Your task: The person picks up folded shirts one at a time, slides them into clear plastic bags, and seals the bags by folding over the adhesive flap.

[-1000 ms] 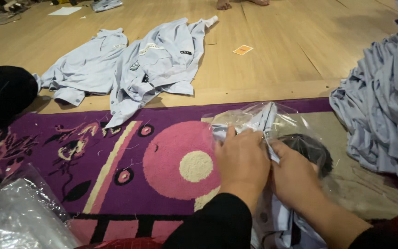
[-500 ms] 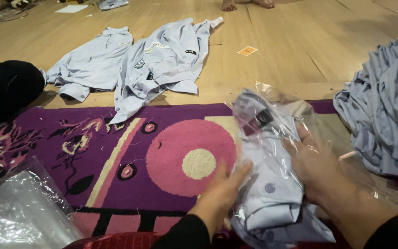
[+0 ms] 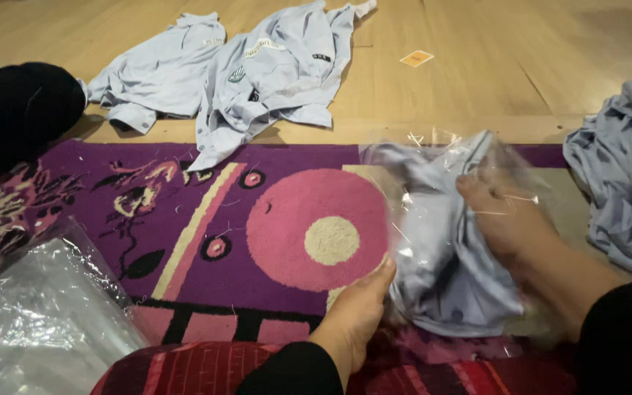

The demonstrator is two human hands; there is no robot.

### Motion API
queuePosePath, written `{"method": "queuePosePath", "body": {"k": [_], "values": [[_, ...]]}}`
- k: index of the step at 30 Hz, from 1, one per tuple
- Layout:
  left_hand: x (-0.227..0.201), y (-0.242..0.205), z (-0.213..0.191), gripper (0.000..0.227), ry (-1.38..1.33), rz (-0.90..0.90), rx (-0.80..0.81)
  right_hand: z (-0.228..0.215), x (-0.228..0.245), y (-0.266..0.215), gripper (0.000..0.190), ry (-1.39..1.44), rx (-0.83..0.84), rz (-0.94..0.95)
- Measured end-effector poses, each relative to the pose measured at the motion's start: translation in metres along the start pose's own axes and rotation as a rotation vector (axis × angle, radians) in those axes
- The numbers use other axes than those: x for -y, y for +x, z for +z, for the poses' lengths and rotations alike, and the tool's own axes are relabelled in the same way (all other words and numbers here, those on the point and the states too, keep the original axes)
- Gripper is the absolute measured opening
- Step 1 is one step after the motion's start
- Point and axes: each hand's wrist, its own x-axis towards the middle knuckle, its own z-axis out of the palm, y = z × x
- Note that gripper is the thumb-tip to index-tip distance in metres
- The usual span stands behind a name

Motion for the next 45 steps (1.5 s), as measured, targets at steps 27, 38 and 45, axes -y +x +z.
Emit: {"method": "queuePosePath", "body": {"k": [27, 38, 45], "values": [[0.105, 0.12, -0.011, 0.015, -0.599, 0.193, -0.253, 0.051, -0.071, 0.005, 0.096, -0.932, 0.467, -0.315], [-0.008, 0.017, -0.019, 0.03, -0.56, 0.004, -0.25, 0.06, -0.093, 0.076, 0.096, -1.164, 0.432, -0.491], [0.013, 0.036, -0.023, 0.024, -0.502, -0.031, -0.37, 0.069, -0.063, 0.045, 0.057, -1.054, 0.455, -0.296]]}}
